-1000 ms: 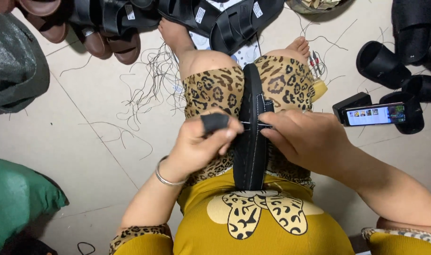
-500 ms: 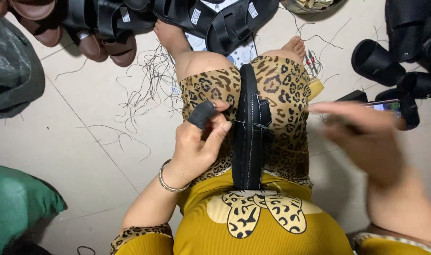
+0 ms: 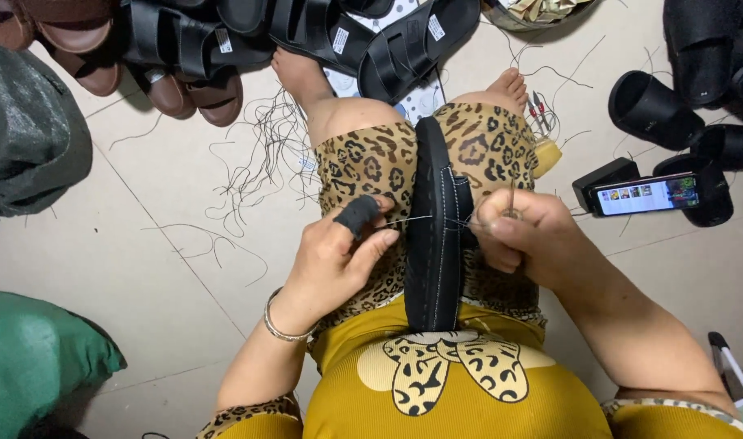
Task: Hand-sewing a black strap for a sandal using a needle and thread while sitting on the floor.
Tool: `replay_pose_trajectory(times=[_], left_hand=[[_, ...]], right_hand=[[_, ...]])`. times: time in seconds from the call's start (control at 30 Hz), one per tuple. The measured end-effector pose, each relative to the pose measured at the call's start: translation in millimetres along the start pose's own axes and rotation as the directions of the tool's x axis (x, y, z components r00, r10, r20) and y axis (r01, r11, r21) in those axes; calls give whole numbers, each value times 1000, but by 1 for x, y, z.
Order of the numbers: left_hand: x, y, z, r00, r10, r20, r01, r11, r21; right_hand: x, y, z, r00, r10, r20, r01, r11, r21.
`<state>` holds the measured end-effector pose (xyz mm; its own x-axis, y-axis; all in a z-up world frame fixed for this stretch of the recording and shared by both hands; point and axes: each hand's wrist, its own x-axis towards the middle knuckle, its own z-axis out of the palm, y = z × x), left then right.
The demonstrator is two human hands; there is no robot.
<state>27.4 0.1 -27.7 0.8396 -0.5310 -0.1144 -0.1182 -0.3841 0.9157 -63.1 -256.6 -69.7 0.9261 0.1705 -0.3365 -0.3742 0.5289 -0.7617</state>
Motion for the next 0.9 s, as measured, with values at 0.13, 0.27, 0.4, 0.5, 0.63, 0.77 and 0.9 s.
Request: replay_pose_trajectory(times=[0.13, 0.27, 0.4, 0.5, 0.63, 0.77, 0.9], left_hand=[[-3, -8, -5, 1000, -16, -2, 16, 999, 29], [0, -6, -6, 1000, 10, 15, -11, 999, 36], [-1, -8, -4, 999, -35, 30, 34, 999, 14], [-4, -7, -5, 999, -38, 31, 37, 999, 25], [-7, 0, -3, 988, -152, 33, 148, 984, 100], [-9, -5, -5, 979, -202, 25, 197, 973, 122], [-5, -4, -4, 983, -184, 25, 179, 975, 133]], right_hand=[[15, -21, 12, 981, -124, 152, 156, 963, -218], [25, -25, 23, 962, -187, 198, 233, 940, -249], [29, -13, 19, 961, -225, 159, 241, 966, -89], [30, 7, 13, 970, -217, 115, 199, 969, 148], [18, -19, 21, 989, -32, 143, 17, 994, 107], [14, -17, 18, 981, -30, 190, -4, 984, 179], [18, -19, 17, 977, -25, 211, -38, 957, 288]])
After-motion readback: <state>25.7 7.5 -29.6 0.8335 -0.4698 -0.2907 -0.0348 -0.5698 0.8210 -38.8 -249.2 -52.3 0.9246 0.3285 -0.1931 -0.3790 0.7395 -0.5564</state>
